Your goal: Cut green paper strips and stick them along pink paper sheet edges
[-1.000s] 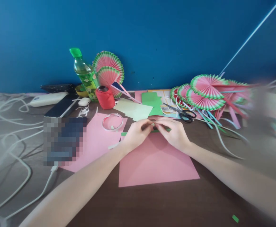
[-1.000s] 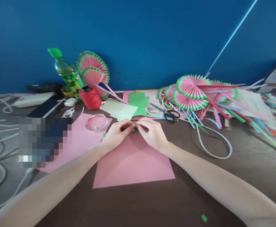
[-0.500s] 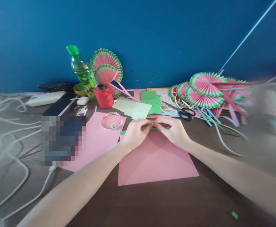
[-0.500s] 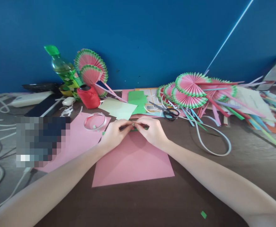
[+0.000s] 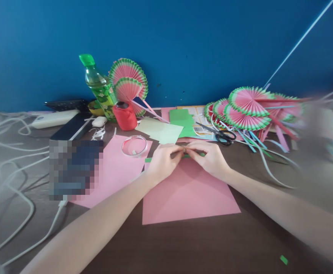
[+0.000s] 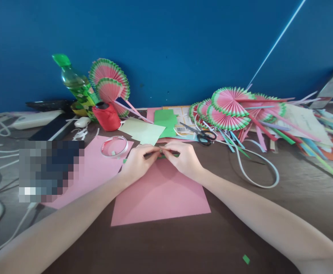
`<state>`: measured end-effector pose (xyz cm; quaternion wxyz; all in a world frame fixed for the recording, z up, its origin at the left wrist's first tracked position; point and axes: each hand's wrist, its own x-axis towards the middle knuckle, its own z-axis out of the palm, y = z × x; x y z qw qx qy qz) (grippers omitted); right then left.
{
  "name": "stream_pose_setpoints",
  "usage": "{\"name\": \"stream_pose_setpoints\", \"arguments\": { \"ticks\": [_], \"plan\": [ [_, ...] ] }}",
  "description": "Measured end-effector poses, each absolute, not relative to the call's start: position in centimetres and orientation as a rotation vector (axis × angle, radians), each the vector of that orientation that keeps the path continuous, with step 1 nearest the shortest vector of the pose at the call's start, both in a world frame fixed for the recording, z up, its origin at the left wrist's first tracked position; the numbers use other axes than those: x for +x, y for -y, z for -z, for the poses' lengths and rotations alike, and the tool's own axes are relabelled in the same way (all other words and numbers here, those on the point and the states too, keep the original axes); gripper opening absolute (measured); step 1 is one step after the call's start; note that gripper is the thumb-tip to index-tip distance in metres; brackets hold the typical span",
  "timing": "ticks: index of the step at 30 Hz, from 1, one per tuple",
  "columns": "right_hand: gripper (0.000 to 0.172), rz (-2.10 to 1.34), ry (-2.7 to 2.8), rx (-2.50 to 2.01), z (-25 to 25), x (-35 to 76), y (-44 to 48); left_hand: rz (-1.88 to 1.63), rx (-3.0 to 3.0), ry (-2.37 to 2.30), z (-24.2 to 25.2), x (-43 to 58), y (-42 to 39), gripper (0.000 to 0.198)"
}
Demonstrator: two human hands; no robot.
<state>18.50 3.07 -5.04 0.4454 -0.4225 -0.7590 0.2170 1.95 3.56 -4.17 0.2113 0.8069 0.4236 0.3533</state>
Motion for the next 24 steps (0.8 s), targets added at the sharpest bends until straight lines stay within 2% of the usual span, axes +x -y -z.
{"name": "stream_pose_setpoints", "arguments": {
  "ticks": [6, 14, 19, 24],
  "plan": [
    [0.013, -0.477, 1.883, -1.002, 5.3, 18.5, -3.0, -0.993, 2.308, -1.161, 4.3, 1.9, -3.6, 0.015],
    [0.015, -0.577, 1.811, -1.034, 5.3, 18.4, -3.1, -1.024, 2.189, -1.143, 4.3, 2.0, -3.7, 0.016],
    [0.012, -0.675, 1.642, -1.142, 5.2, 18.5, -3.4, -0.986, 2.083, -1.199, 4.0, 2.0, -3.7, 0.015],
    [0.012, -0.599, 1.478, -1.237, 4.7, 19.6, -4.6, -0.976, 1.996, -1.221, 4.0, 1.9, -3.7, 0.013]
  ]
}}
